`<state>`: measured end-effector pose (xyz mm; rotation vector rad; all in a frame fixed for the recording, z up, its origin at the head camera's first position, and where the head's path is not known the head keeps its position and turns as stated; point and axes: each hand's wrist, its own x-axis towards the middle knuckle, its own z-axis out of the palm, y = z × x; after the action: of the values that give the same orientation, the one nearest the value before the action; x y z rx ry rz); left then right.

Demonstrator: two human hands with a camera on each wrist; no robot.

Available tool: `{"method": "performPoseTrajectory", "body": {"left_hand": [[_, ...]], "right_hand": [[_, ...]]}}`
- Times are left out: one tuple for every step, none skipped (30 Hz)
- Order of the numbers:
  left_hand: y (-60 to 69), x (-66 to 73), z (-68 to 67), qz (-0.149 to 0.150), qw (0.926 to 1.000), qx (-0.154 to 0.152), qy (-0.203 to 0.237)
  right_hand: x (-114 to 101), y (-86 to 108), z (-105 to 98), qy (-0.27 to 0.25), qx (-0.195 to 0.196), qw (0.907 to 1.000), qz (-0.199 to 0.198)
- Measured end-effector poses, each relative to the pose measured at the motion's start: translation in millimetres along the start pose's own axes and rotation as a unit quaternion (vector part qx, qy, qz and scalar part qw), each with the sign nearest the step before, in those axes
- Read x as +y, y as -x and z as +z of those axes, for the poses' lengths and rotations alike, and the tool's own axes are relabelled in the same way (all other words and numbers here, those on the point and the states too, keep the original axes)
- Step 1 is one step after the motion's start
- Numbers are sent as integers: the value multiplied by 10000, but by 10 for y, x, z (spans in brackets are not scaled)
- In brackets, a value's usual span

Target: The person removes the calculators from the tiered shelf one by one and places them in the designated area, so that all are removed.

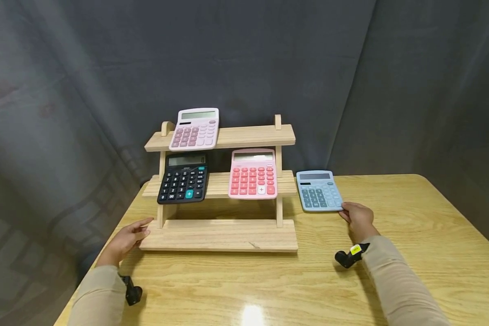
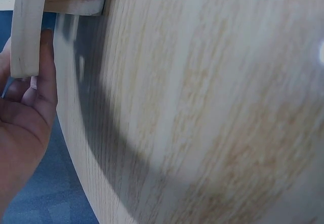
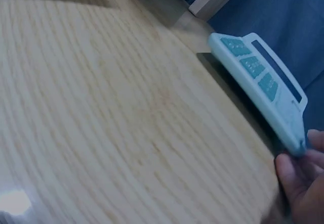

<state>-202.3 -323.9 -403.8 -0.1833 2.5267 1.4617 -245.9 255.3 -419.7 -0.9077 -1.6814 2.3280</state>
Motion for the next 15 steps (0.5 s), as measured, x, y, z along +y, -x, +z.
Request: {"method": "performPoseTrajectory", "body": {"left_hand": [[7,1,0,-5,10000,-8,-16],[13,2,-1,-14,10000,-11,-14],[17,1,-2,-18,10000,-19,-17],[21,0,-2,-20,10000,-23,-20],[24,-1,-3,-16,10000,-24,-21],[25,0,-4,-12,10000,-19,-13],[25,1,-5,4,10000,-9,-10],[23,1,-6,20,10000,3,1],[21,2,-7,45,10000,6,-2],[18,3,-7,67,10000,12,15],[16,5,-7,91,10000,7,25],[14,6,-8,113,9999,1,42],[13,6,-8,129,9999,-8,49],[12,6,-7,131,9999,-10,66],[12,5,-8,139,9999,-10,67]], "right_hand": [[-8,-3,7,145,30,9999,26],[-18,-7,12,286,46,9996,50],[-29,-9,18,451,44,9990,64],[-40,-11,24,602,18,9982,63],[-53,-11,31,709,-1,9975,75],[-65,-9,35,788,-37,9969,80],[-76,-7,40,831,-74,9965,74],[-89,2,46,872,-108,9961,86],[-100,10,50,877,-127,9960,93],[-111,21,54,825,-141,9964,94],[-122,34,58,754,-135,9970,132],[-131,48,60,710,-129,9973,145],[-139,61,61,691,-117,9974,145],[-150,78,59,672,-129,9975,183],[-156,93,55,671,-159,9974,198]]}}
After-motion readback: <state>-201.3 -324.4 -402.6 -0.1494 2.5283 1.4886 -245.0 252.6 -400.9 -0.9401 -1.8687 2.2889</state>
